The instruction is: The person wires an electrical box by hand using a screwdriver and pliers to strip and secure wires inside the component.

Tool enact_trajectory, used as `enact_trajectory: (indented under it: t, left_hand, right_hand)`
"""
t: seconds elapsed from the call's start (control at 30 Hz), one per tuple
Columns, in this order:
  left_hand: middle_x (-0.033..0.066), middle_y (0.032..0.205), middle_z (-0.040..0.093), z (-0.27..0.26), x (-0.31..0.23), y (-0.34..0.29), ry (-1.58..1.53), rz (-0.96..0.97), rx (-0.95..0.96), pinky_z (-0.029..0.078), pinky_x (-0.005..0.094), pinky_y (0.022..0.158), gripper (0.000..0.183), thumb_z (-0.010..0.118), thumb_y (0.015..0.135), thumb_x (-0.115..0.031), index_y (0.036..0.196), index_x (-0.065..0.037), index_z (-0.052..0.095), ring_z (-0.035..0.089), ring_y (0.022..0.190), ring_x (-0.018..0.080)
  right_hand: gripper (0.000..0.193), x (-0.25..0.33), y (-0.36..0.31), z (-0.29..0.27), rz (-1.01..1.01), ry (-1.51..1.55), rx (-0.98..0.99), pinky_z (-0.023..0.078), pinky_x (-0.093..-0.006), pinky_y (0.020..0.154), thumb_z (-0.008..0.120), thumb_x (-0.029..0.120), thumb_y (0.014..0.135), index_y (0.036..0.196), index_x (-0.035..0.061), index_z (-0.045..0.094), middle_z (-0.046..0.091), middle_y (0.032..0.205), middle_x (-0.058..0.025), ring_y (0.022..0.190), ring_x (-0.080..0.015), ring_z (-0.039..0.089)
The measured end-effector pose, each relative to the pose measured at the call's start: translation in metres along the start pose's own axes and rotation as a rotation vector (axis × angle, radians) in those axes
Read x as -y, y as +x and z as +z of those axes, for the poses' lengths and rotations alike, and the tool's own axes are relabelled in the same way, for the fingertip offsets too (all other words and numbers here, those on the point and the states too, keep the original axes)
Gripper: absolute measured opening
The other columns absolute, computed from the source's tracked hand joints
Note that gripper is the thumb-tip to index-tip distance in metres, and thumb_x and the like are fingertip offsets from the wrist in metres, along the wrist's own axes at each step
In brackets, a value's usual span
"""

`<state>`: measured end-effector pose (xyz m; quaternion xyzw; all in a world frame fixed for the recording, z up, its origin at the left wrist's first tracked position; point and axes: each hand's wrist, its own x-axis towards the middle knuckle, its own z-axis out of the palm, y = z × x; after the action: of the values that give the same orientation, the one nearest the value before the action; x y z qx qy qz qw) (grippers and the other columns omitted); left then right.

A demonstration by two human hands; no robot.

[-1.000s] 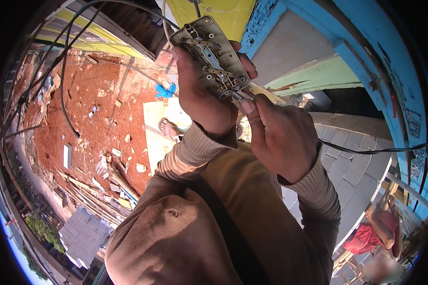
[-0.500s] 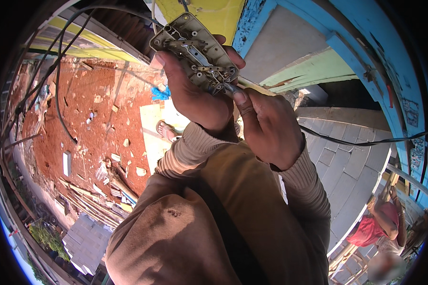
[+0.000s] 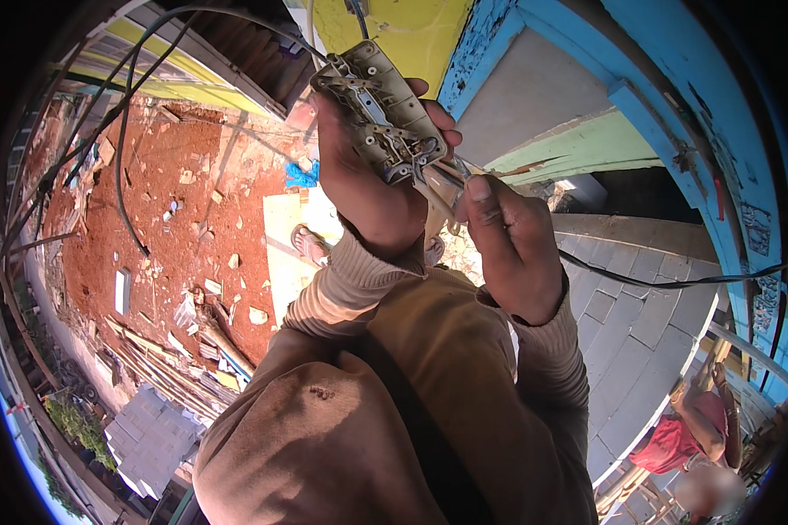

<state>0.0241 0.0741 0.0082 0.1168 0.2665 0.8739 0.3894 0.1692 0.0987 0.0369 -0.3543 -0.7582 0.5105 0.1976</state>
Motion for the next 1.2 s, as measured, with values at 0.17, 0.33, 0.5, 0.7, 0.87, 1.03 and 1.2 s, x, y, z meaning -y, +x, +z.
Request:
enact_trajectory:
  t: [0.17,0.33,0.5,0.7,0.87,1.03,1.2]
  left_hand:
    - [0.0198,0.091,0.068,0.004,-0.002,-0.005,0.005,0.032,0.022,0.057,0.0365,0.063,0.062,0.021,0.106,-0.050,0.120,0.002,0.052,0.066,0.070,0.0274]
    - [0.0212,0.095,0.066,0.005,-0.003,-0.009,0.053,0.093,0.035,0.055,0.0365,0.061,0.062,0.020,0.106,-0.049,0.122,0.003,0.050,0.064,0.068,0.0275]
    - [0.0208,0.097,0.064,0.009,-0.005,-0.013,0.024,0.097,0.070,0.054,0.0350,0.060,0.061,0.019,0.107,-0.047,0.122,0.004,0.048,0.063,0.068,0.0263]
    - [0.0185,0.091,0.065,0.006,-0.003,-0.015,0.141,0.179,0.066,0.054,0.0342,0.061,0.062,0.019,0.107,-0.048,0.119,0.005,0.048,0.062,0.068,0.0252]
    - [0.0186,0.088,0.066,0.002,-0.008,-0.013,0.181,0.030,0.019,0.053,0.0339,0.062,0.063,0.017,0.107,-0.048,0.119,0.005,0.049,0.062,0.067,0.0245]
    - [0.0181,0.087,0.066,0.003,-0.004,-0.010,0.114,0.055,-0.010,0.053,0.0338,0.061,0.063,0.017,0.107,-0.049,0.118,0.003,0.052,0.062,0.065,0.0248]
    - [0.0176,0.096,0.063,-0.007,-0.004,-0.010,0.069,-0.029,0.016,0.054,0.0360,0.063,0.062,0.022,0.105,-0.052,0.120,0.001,0.049,0.064,0.069,0.0268]
  right_hand:
    - [0.039,0.003,-0.004,0.003,-0.096,-0.157,-0.072,0.042,-0.0452,0.052,0.049,0.028,0.103,0.077,0.0004,0.054,0.055,0.059,-0.0193,0.055,-0.0393,0.058]
    - [0.039,0.012,-0.005,0.007,-0.151,-0.273,-0.103,0.041,-0.0432,0.048,0.052,0.028,0.102,0.073,0.0025,0.052,0.053,0.056,-0.0166,0.051,-0.0357,0.057]
    - [0.037,0.015,-0.004,0.012,-0.215,-0.415,-0.119,0.042,-0.0418,0.045,0.054,0.029,0.100,0.073,0.0047,0.053,0.052,0.053,-0.0135,0.047,-0.0324,0.057]
    - [0.039,0.015,-0.004,0.013,-0.246,-0.548,-0.131,0.043,-0.0442,0.044,0.051,0.033,0.101,0.073,0.0052,0.055,0.054,0.051,-0.0143,0.045,-0.0335,0.057]
    - [0.040,0.012,-0.004,0.013,-0.113,-0.511,-0.071,0.044,-0.0473,0.047,0.050,0.032,0.102,0.073,0.0043,0.057,0.055,0.052,-0.0165,0.048,-0.0371,0.057]
    - [0.040,0.002,-0.003,0.014,-0.152,-0.359,-0.213,0.043,-0.0474,0.047,0.052,0.032,0.101,0.074,0.0042,0.058,0.056,0.055,-0.0179,0.049,-0.0372,0.058]
    - [0.041,0.012,-0.001,0.015,-0.104,-0.287,-0.076,0.043,-0.0404,0.045,0.061,0.037,0.097,0.073,0.0036,0.056,0.056,0.055,-0.0151,0.047,-0.0311,0.058]
